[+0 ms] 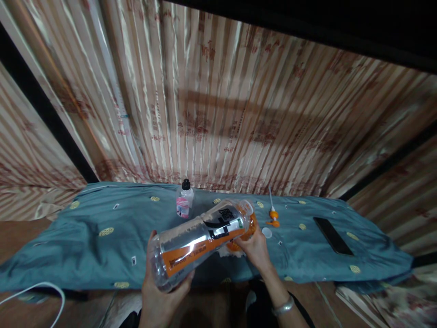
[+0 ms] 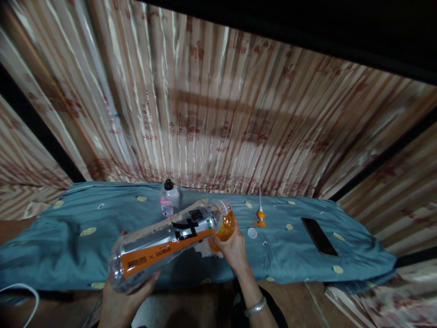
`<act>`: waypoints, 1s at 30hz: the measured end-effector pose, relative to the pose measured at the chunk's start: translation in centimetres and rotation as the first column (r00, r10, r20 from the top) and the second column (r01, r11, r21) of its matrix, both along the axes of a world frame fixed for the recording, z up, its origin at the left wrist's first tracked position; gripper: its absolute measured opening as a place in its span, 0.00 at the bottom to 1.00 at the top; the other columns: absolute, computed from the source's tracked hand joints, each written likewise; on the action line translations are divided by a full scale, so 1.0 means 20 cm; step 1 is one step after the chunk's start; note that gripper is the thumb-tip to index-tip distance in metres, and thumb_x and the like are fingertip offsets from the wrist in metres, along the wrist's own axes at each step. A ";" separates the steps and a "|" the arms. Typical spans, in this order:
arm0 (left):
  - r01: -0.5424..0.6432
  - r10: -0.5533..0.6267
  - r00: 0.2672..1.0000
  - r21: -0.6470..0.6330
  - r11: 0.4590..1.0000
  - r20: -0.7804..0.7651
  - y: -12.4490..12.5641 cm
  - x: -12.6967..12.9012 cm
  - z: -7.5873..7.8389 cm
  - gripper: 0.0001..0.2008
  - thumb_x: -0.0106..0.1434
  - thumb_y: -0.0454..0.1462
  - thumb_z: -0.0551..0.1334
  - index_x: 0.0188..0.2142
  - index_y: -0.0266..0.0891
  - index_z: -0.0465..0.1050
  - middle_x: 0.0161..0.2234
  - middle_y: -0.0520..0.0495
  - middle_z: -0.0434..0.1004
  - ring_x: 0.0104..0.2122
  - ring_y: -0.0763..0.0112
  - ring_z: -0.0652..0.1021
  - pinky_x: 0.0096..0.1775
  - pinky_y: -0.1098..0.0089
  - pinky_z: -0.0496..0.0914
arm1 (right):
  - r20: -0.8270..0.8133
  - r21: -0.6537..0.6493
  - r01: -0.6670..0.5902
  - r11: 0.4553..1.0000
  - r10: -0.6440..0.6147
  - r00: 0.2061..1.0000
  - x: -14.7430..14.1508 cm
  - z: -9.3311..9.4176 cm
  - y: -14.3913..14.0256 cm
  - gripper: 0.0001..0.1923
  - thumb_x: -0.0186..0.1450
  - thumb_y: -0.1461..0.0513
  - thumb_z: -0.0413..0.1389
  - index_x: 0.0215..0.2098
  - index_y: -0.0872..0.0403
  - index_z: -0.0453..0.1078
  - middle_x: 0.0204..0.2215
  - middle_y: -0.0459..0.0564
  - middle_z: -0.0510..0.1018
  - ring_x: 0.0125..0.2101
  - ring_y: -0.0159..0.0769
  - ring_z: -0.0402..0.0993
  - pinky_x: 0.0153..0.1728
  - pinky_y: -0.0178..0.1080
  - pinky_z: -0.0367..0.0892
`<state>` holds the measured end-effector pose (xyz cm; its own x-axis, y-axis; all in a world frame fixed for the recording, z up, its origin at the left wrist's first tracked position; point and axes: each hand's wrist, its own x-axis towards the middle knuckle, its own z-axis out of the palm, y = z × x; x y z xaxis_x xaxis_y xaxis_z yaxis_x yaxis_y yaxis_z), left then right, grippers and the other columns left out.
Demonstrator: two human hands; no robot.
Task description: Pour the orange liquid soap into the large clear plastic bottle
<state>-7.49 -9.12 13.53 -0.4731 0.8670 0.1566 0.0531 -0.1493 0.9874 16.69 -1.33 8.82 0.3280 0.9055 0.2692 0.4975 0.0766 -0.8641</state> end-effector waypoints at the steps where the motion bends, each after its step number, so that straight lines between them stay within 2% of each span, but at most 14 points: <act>1: -0.001 0.001 1.000 0.001 1.000 -0.005 0.00 0.00 0.00 0.51 0.50 0.43 0.73 0.72 0.43 0.57 0.57 0.38 0.80 0.54 0.48 0.82 0.61 0.44 0.68 | -0.003 0.004 0.001 1.000 -0.001 1.000 0.00 0.00 0.00 0.37 0.52 0.53 0.66 0.58 0.54 0.67 0.46 0.57 0.86 0.46 0.53 0.85 0.49 0.49 0.78; 5: -0.010 0.010 1.000 0.011 1.000 -0.029 0.00 0.00 0.00 0.50 0.51 0.45 0.73 0.71 0.43 0.58 0.60 0.37 0.78 0.55 0.47 0.80 0.61 0.43 0.67 | -0.002 -0.003 0.001 1.000 -0.001 1.000 0.00 0.00 0.00 0.37 0.52 0.52 0.66 0.57 0.54 0.68 0.47 0.58 0.86 0.47 0.55 0.84 0.50 0.50 0.78; 10: 0.001 -0.001 1.000 0.004 1.000 -0.020 0.00 -0.01 0.00 0.51 0.51 0.43 0.73 0.72 0.42 0.56 0.57 0.38 0.80 0.53 0.49 0.82 0.60 0.45 0.69 | -0.002 -0.002 0.003 1.000 -0.003 1.000 0.00 0.01 0.00 0.36 0.52 0.52 0.66 0.57 0.54 0.68 0.46 0.58 0.86 0.47 0.55 0.84 0.49 0.50 0.78; 16: 0.008 -0.008 1.000 -0.009 1.000 -0.005 0.00 -0.01 0.00 0.51 0.51 0.44 0.74 0.72 0.44 0.57 0.56 0.41 0.81 0.52 0.50 0.83 0.59 0.47 0.71 | -0.006 -0.009 0.004 1.000 -0.004 1.000 0.00 0.00 0.00 0.36 0.51 0.53 0.67 0.56 0.54 0.68 0.44 0.57 0.86 0.44 0.54 0.85 0.47 0.50 0.79; 26: 0.022 -0.021 0.999 -0.045 0.999 0.024 0.00 -0.02 0.00 0.52 0.49 0.48 0.76 0.71 0.50 0.58 0.56 0.45 0.82 0.53 0.49 0.82 0.60 0.44 0.70 | -0.001 0.005 0.005 1.000 -0.005 1.000 0.00 -0.01 0.00 0.37 0.52 0.54 0.66 0.58 0.54 0.67 0.46 0.57 0.86 0.46 0.54 0.85 0.50 0.50 0.78; 30: 0.000 0.000 1.000 -0.020 1.000 0.013 0.00 -0.02 0.00 0.51 0.48 0.47 0.76 0.70 0.51 0.61 0.56 0.46 0.82 0.52 0.48 0.82 0.61 0.44 0.69 | -0.008 -0.001 -0.001 1.000 0.001 1.000 0.00 -0.01 0.00 0.38 0.51 0.54 0.66 0.58 0.54 0.66 0.45 0.56 0.86 0.45 0.53 0.85 0.48 0.49 0.79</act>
<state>-7.92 -9.07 13.46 -0.4753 0.8697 0.1331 0.0405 -0.1296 0.9907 16.63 -1.25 8.69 0.3295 0.9061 0.2656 0.4901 0.0763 -0.8683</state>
